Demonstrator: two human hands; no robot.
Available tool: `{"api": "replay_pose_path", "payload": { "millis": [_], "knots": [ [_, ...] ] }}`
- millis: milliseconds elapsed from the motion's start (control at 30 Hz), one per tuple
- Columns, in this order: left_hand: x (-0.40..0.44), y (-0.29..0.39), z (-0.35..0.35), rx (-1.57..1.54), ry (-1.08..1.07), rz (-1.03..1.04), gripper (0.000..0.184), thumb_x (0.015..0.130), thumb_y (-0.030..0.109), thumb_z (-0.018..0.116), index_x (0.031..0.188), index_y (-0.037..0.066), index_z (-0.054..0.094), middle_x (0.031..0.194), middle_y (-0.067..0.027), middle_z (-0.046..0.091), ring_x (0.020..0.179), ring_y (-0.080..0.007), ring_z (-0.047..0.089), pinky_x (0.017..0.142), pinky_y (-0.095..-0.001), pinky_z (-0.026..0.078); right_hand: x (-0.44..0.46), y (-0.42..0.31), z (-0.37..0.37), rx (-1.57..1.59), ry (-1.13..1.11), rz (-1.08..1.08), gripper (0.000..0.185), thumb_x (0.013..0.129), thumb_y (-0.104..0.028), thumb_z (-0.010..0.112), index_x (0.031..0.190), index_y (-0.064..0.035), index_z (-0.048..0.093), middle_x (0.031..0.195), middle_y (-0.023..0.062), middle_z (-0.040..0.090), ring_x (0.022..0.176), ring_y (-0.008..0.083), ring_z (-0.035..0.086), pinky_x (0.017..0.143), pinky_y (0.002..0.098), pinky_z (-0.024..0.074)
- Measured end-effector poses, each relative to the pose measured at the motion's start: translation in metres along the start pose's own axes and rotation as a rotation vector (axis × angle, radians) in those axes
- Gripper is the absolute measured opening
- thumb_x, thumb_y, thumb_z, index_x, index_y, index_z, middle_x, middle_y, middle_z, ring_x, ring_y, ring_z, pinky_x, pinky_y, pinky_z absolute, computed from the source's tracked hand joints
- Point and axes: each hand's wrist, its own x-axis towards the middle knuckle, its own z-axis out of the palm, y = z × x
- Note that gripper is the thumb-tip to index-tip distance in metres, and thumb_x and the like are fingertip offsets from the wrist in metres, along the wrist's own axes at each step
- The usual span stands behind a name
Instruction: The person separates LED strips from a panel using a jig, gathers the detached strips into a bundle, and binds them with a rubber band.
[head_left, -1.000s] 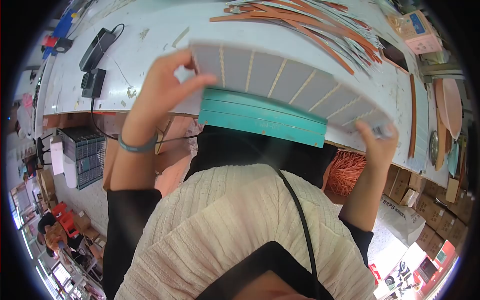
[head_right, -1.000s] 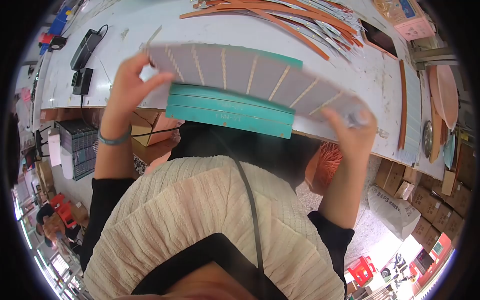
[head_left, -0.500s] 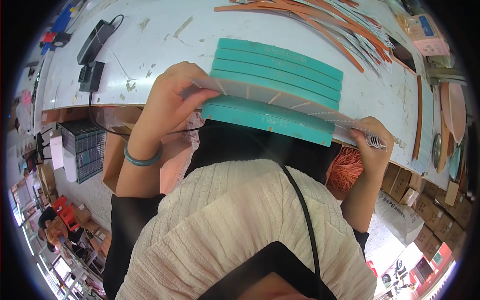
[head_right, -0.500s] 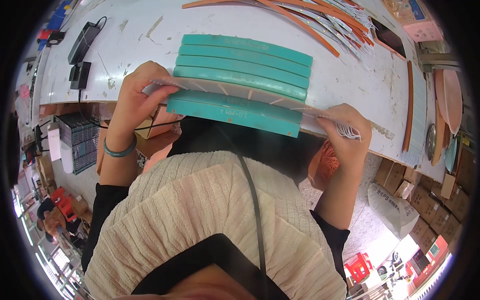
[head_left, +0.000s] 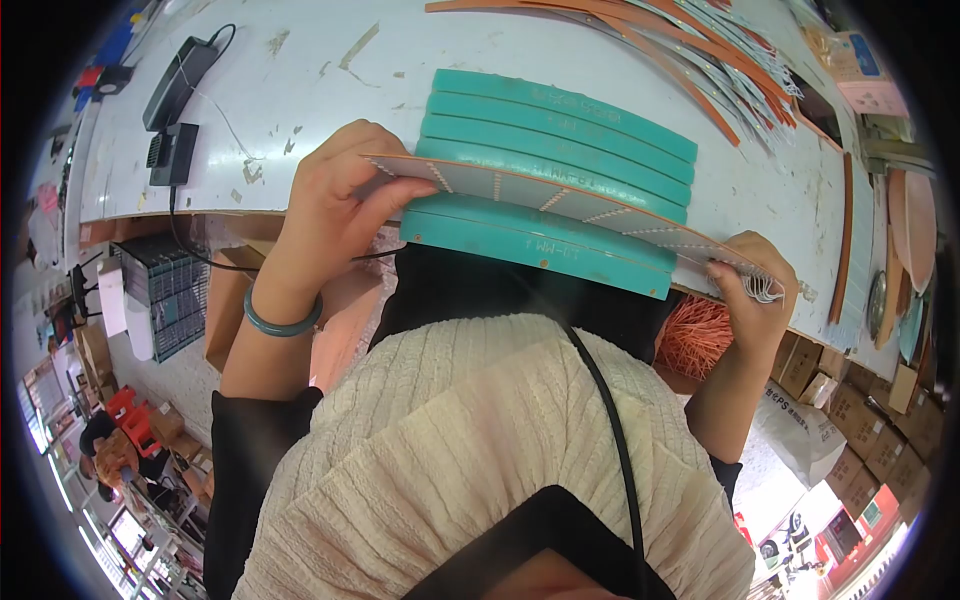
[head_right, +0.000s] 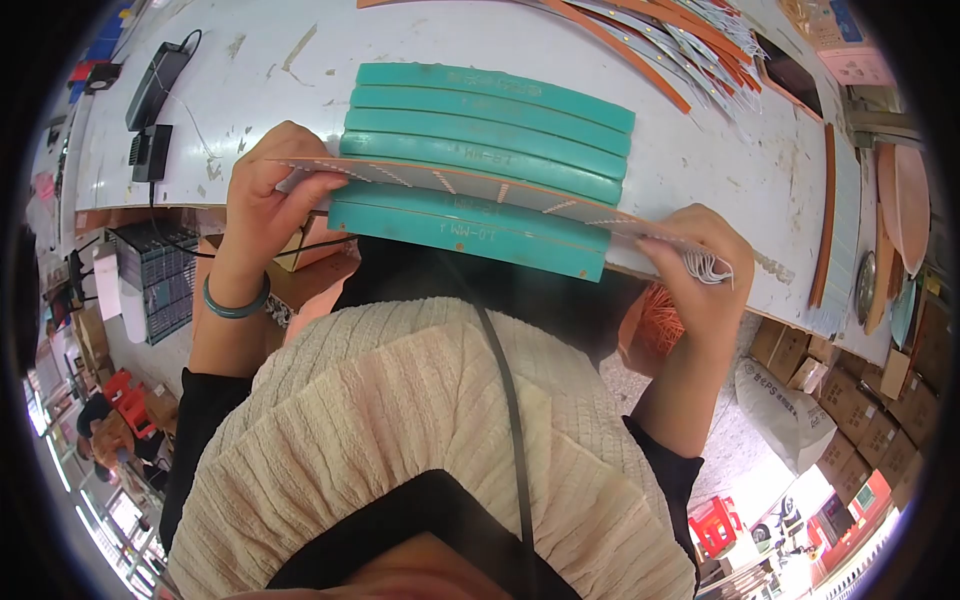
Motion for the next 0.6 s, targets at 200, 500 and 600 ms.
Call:
{"api": "replay_pose_path", "payload": {
  "millis": [200, 500, 600],
  "knots": [
    [0.007, 0.005, 0.003, 0.000, -0.063, -0.169, 0.013, 0.084, 0.010, 0.068, 0.093, -0.001, 0.068, 0.082, -0.0114, 0.061, 0.079, -0.0263, 0.054, 0.070, -0.0339, 0.044, 0.000, 0.003, -0.001, 0.004, 0.098, 0.390, 0.023, 0.076, -0.005, 0.078, 0.095, 0.0019, 0.068, 0.087, 0.0067, 0.069, 0.076, 0.0130, 0.061, 0.069, 0.0272, 0.0473],
    [0.008, 0.015, 0.002, -0.042, -0.073, -0.241, 0.015, 0.083, 0.007, 0.069, 0.095, -0.001, 0.067, 0.083, -0.0108, 0.059, 0.077, -0.0233, 0.056, 0.069, -0.0316, 0.046, 0.008, -0.007, -0.003, 0.090, 0.009, 0.513, 0.032, 0.078, -0.008, 0.078, 0.105, 0.0036, 0.065, 0.094, 0.0083, 0.070, 0.083, 0.0146, 0.065, 0.077, 0.0290, 0.0513],
    [-0.001, 0.021, 0.001, -0.067, -0.066, -0.320, 0.013, 0.080, 0.001, 0.069, 0.093, 0.000, 0.067, 0.084, -0.0091, 0.060, 0.072, -0.0186, 0.058, 0.064, -0.0278, 0.047, -0.007, -0.009, -0.002, 0.008, -0.029, 0.387, 0.022, 0.077, -0.002, 0.074, 0.098, 0.0023, 0.067, 0.089, 0.0072, 0.070, 0.081, 0.0148, 0.064, 0.076, 0.0281, 0.0506]
  ]
}}
